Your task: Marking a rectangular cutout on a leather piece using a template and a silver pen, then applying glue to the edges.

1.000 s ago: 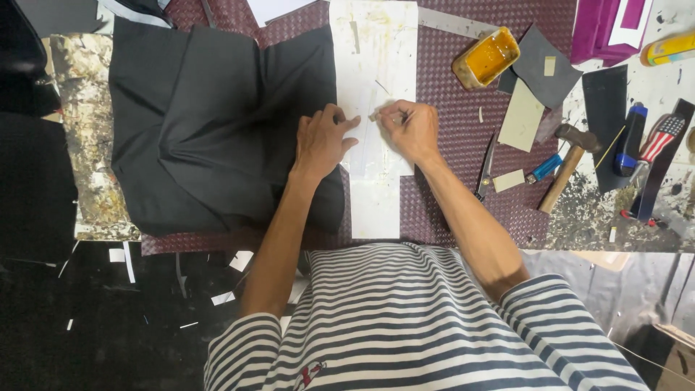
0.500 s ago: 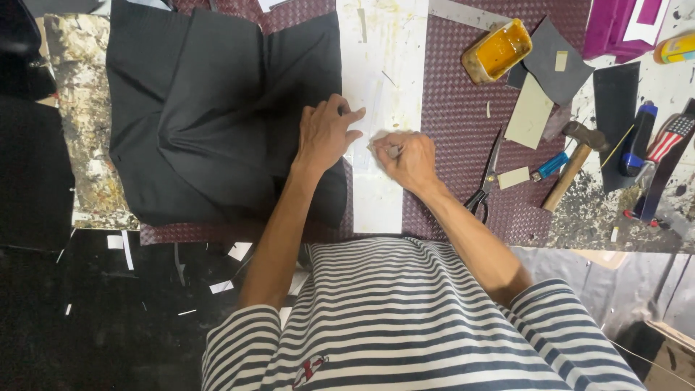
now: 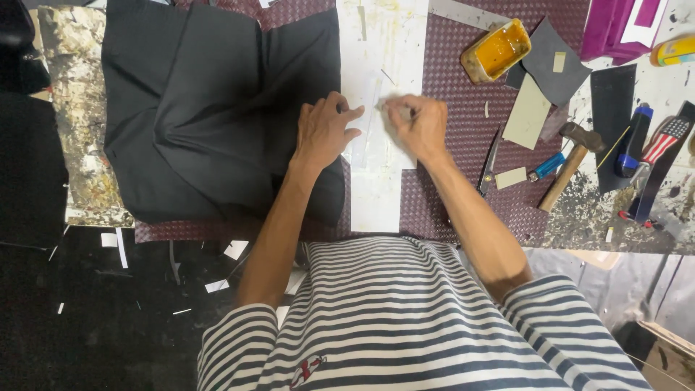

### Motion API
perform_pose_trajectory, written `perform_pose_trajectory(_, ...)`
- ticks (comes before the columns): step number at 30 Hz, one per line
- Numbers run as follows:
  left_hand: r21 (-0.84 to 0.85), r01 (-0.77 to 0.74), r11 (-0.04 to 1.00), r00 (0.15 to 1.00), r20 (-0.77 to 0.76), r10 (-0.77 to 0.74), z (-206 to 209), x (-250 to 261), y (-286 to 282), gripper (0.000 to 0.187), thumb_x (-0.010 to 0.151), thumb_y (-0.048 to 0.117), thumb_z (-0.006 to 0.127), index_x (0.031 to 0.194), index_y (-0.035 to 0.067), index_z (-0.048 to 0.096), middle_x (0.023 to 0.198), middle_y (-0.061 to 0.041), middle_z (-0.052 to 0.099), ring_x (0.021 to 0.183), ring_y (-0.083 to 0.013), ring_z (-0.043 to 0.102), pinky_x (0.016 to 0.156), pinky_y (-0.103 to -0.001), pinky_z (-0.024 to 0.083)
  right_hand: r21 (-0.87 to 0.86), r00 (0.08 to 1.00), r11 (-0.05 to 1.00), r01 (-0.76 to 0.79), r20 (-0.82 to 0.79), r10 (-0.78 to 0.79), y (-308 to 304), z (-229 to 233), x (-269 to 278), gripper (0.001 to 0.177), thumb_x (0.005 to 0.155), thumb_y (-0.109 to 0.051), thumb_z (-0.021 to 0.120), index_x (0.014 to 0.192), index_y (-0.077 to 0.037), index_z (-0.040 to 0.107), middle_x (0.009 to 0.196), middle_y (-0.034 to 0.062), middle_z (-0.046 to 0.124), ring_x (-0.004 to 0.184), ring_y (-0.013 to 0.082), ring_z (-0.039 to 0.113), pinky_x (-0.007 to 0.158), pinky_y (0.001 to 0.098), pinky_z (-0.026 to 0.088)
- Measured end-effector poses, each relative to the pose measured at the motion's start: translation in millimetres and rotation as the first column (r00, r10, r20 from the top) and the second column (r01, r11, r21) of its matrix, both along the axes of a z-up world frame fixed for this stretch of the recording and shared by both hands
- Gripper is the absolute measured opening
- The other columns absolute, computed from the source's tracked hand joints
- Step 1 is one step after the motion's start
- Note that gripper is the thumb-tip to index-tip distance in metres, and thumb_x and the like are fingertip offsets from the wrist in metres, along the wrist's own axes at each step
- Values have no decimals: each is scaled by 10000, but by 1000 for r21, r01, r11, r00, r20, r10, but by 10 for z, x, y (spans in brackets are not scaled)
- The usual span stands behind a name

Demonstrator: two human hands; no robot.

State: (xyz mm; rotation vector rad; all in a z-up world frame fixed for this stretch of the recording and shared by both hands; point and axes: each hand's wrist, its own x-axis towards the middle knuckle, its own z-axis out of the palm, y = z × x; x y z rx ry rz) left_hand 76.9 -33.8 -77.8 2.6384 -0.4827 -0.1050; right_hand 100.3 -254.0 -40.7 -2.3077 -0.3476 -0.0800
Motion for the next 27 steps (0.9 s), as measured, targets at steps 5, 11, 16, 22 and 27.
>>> perform_pose_trajectory(5, -3, -12, 1000, 1000, 0, 12, -16, -6, -2, 343, 879, 351, 782, 1217, 317, 734, 1082, -23, 548, 932, -287, 654, 794, -455, 484, -109, 997, 992, -65, 40, 69, -91, -151, 473, 82, 851, -113, 788, 909, -165, 814, 801, 77, 770, 807, 371, 734, 675, 454, 553)
perform_pose_trajectory(11, -59, -31, 998, 992, 123, 38, -35, 5, -21, 466, 771, 312, 893, 1208, 269, 739, 1063, -31, 579, 805, -281, 620, 698, -467, 454, -225, 975, 973, -61, 196, 107, -2, -153, 708, 102, 949, -77, 761, 960, -120, 853, 649, -4, 752, 347, 82, 403, 386, 270, 387)
perform_pose_trajectory(16, -71, -30, 997, 996, 79, 36, -11, 13, -24, 441, 801, 279, 876, 1217, 256, 734, 1079, -39, 584, 810, -270, 600, 725, -449, 436, -214, 966, 965, -149, 178, 188, 38, -100, 768, 203, 959, -7, 669, 889, -95, 837, 926, 77, 838, 436, 89, 589, 397, 247, 480)
perform_pose_trajectory(22, -81, -28, 996, 997, 66, 33, -2, 23, -20, 455, 789, 284, 882, 1220, 259, 738, 1082, -41, 594, 830, -272, 610, 729, -454, 443, -215, 957, 948, -236, 116, 265, 25, -29, 587, 188, 908, 60, 681, 915, -56, 828, 852, 116, 804, 547, 197, 691, 447, 317, 530)
perform_pose_trajectory(27, -44, -13, 999, 998, -59, 11, 7, 38, 7, 351, 888, 349, 771, 1237, 334, 732, 1095, -29, 550, 936, -294, 644, 798, -460, 460, -269, 945, 919, -289, 72, 318, -80, -126, 429, 19, 870, -132, 790, 888, -136, 787, 748, 123, 738, 740, 380, 700, 685, 454, 531)
